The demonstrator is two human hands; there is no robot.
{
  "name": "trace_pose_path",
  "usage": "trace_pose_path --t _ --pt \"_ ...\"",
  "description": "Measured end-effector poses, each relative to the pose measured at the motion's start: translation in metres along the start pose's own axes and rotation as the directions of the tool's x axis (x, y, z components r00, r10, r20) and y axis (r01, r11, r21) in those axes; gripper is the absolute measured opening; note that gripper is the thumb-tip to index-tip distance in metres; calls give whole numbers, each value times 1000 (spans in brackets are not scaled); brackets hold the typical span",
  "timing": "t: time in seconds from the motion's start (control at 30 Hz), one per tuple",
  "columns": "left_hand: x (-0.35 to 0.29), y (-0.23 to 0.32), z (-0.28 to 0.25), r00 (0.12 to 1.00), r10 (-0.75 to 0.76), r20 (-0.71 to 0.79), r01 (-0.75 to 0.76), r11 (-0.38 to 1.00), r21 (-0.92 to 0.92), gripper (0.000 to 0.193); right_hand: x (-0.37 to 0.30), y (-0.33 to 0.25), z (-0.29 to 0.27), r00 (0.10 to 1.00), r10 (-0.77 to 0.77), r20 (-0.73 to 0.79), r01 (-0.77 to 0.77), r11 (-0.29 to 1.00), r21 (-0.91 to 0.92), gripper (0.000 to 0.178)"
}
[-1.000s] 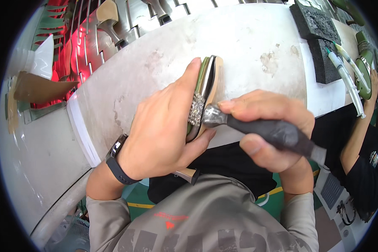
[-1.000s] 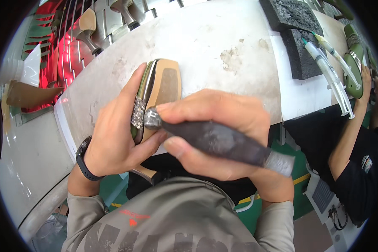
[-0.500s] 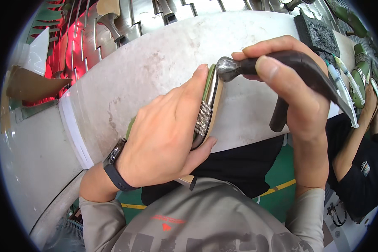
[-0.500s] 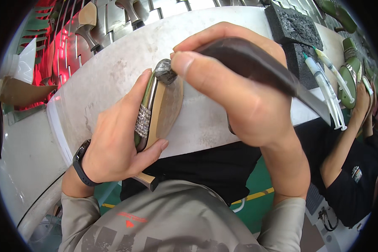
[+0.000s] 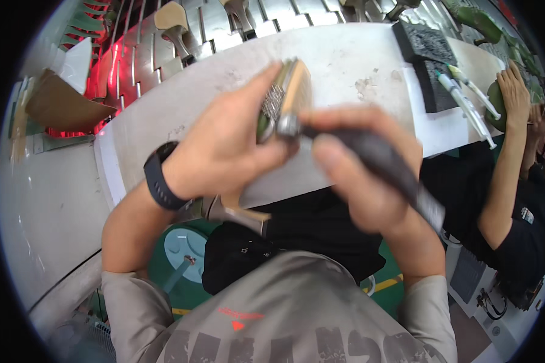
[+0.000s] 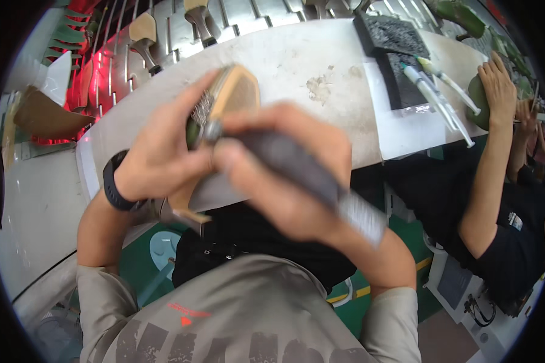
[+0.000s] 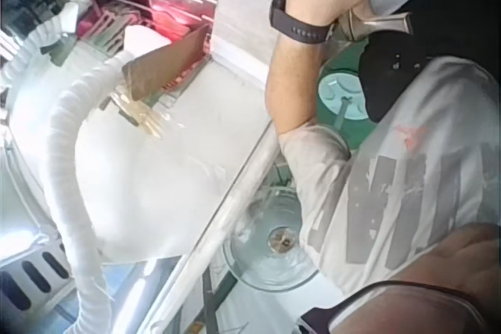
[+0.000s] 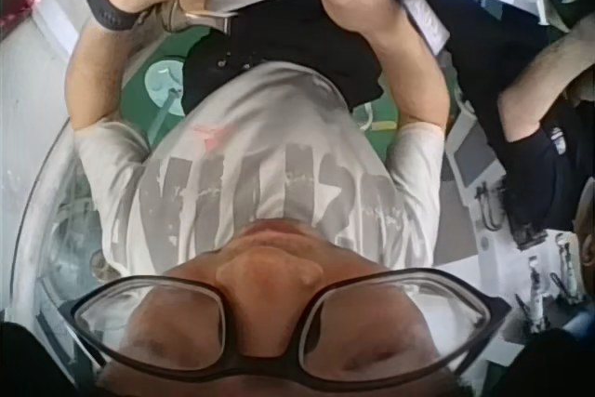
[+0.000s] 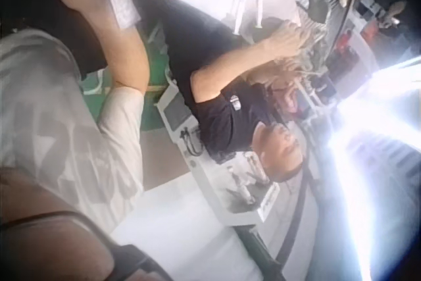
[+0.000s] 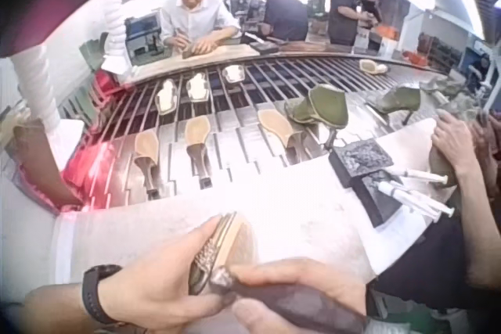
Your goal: The person attaches soles to high-heeled shoes on lasts by pressing each sole into place by hand, tapping along the edges with a hammer, and applying adhesive along the seams with a syringe.
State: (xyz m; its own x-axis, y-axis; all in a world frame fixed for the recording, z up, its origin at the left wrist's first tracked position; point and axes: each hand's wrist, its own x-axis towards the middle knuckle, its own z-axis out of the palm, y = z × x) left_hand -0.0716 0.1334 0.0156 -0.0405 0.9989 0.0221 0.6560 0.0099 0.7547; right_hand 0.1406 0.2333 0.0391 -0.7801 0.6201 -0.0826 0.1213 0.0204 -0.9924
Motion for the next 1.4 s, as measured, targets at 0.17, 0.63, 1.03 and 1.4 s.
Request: trace_pose_path --t 0.17,0.63,1.03,1.4 --pt "-14 45 -11 810 322 -490 -445 882 -155 105 -14 -10 5 802 -569 -182 561 822 -101 43" --pt "-40 78 29 772 251 -584 -307 952 4 59 -66 -68 16 609 -758 232 785 535 -312 45" --pt "-45 66 52 617 450 -645 -493 860 128 76 -78 -112 22 961 -207 -186 172 967 -189 59" --pt "-109 -5 109 602 460 -653 -163 871 463 82 -122 25 54 917 -397 27 398 916 -51 32"
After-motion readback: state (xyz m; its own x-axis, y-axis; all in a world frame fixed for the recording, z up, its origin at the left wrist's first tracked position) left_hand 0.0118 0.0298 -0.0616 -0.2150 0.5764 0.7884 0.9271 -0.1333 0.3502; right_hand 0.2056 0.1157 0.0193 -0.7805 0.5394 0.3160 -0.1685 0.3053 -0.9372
